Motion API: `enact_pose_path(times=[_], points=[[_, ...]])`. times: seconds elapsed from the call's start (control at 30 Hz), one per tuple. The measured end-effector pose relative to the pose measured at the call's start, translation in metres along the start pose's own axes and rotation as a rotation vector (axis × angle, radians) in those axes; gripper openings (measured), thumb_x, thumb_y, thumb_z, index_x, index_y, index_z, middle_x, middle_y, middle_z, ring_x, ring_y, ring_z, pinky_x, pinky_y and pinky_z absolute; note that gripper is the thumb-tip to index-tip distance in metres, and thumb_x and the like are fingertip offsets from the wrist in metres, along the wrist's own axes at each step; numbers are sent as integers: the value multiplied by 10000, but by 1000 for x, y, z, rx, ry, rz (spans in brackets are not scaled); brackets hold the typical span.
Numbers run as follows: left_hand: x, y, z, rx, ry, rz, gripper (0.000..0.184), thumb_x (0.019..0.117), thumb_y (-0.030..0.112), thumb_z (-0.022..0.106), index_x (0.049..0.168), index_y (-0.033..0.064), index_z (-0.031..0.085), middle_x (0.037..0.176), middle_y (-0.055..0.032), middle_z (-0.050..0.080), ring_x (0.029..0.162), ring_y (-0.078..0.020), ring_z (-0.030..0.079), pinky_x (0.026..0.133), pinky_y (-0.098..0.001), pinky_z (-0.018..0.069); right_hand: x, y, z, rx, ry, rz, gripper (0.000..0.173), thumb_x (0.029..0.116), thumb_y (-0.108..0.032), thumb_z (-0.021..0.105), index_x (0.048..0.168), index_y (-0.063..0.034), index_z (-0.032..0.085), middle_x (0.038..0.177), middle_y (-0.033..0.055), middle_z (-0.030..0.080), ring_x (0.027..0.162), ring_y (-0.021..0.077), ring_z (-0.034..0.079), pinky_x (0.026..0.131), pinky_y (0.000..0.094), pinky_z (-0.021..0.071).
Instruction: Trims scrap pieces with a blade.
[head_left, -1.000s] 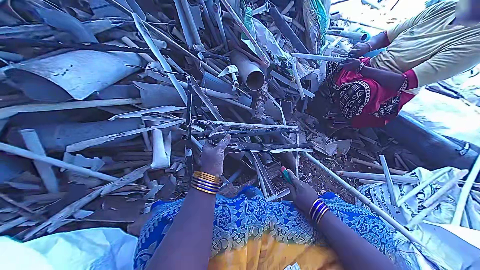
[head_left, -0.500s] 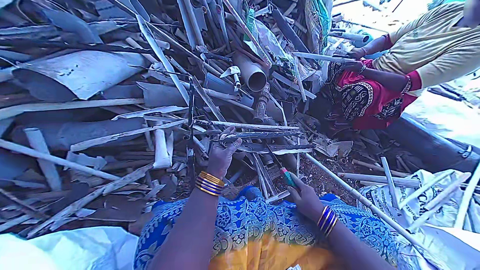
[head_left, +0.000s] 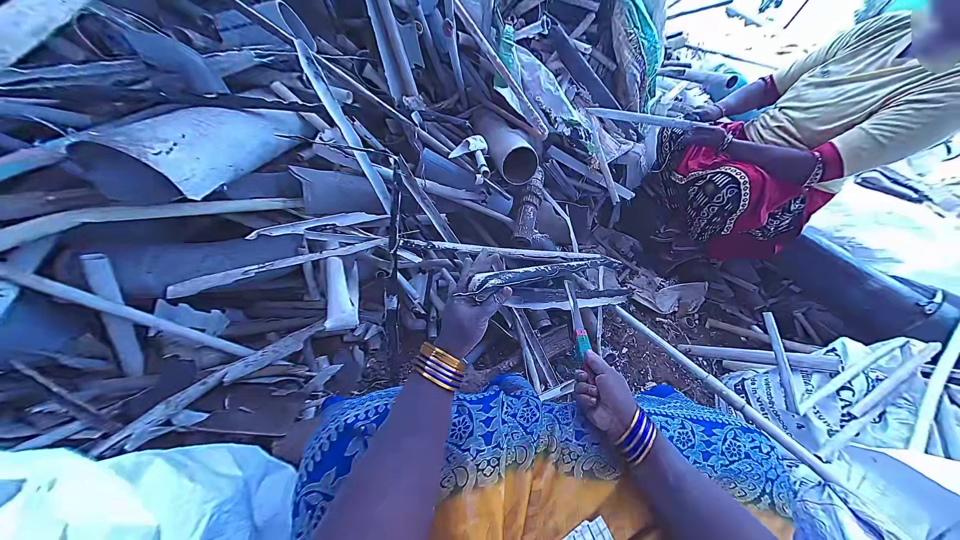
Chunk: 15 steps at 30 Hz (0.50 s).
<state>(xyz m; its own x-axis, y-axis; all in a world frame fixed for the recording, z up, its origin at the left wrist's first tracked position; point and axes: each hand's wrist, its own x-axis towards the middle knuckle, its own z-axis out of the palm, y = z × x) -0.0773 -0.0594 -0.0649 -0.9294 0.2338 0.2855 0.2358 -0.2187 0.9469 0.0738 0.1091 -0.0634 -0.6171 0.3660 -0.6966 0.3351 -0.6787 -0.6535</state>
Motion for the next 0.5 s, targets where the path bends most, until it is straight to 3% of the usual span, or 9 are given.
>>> enact_pose_path(times=[0.03,0.13,0.17,0.2,0.27,0.33,0.4,0.43,0.5], points=[[-1,1,0,6,-6,-1,592,864,-39,707,1420,-62,506,1460,-130,562,1298,-77,545,1090,-244,437,-5,1,3,-6,-18,-2,205,1132,-304,357,1180,-131,455,604,-42,410,371,6,340,326,143,291],[-2,-1,0,35,15,-7,563,841,-42,742,1367,-37,540,1381,-93,601,1202,-47,597,1008,-224,506,-39,11,11,-170,-276,-15,286,1138,-264,325,1381,-154,430,610,-52,433,387,-7,351,345,132,308],[-2,-3,-3,90,4,10,584,842,15,754,1388,-23,549,1480,-112,539,1328,-94,520,1100,-275,436,-40,12,11,-188,-293,-22,286,1138,-262,324,1383,-156,426,609,-53,432,388,-5,352,346,135,308],[-3,-5,-5,131,-7,27,592,839,61,758,1393,-26,566,1570,-150,449,1474,-189,375,1213,-382,288,-33,12,10,-169,-245,-33,286,1137,-263,336,1374,-144,441,608,-48,426,389,1,348,347,140,300],[-2,-5,-4,185,7,72,598,822,123,781,1372,-19,595,1598,-172,412,1555,-295,220,1262,-511,114,-7,8,7,-76,-49,-39,234,1136,-298,349,1256,-127,455,625,-39,411,393,12,333,348,150,281],[-4,-5,-2,212,0,86,603,818,174,789,1370,6,613,1612,-183,384,1567,-332,170,1249,-591,40,-2,9,9,-44,14,-42,235,1137,-301,349,1262,-122,435,640,-34,402,394,17,327,345,153,279],[-2,-6,-2,228,3,87,614,820,213,788,1379,26,617,1617,-191,369,1567,-336,164,1237,-614,24,-27,12,19,-134,-146,-37,299,1138,-272,345,1390,-130,422,629,-37,413,398,9,335,352,148,282],[-3,-8,-2,230,12,77,620,817,212,789,1378,18,612,1607,-182,392,1562,-328,184,1239,-604,24,-38,13,21,-181,-235,-23,288,1140,-267,330,1389,-147,409,625,-47,422,398,-1,341,353,138,290],[-4,-8,-4,236,31,67,614,823,209,785,1373,6,602,1586,-167,428,1541,-303,246,1246,-549,110,-33,10,16,-187,-249,-32,312,1138,-259,339,1419,-151,418,628,-48,424,403,3,344,357,143,291]])
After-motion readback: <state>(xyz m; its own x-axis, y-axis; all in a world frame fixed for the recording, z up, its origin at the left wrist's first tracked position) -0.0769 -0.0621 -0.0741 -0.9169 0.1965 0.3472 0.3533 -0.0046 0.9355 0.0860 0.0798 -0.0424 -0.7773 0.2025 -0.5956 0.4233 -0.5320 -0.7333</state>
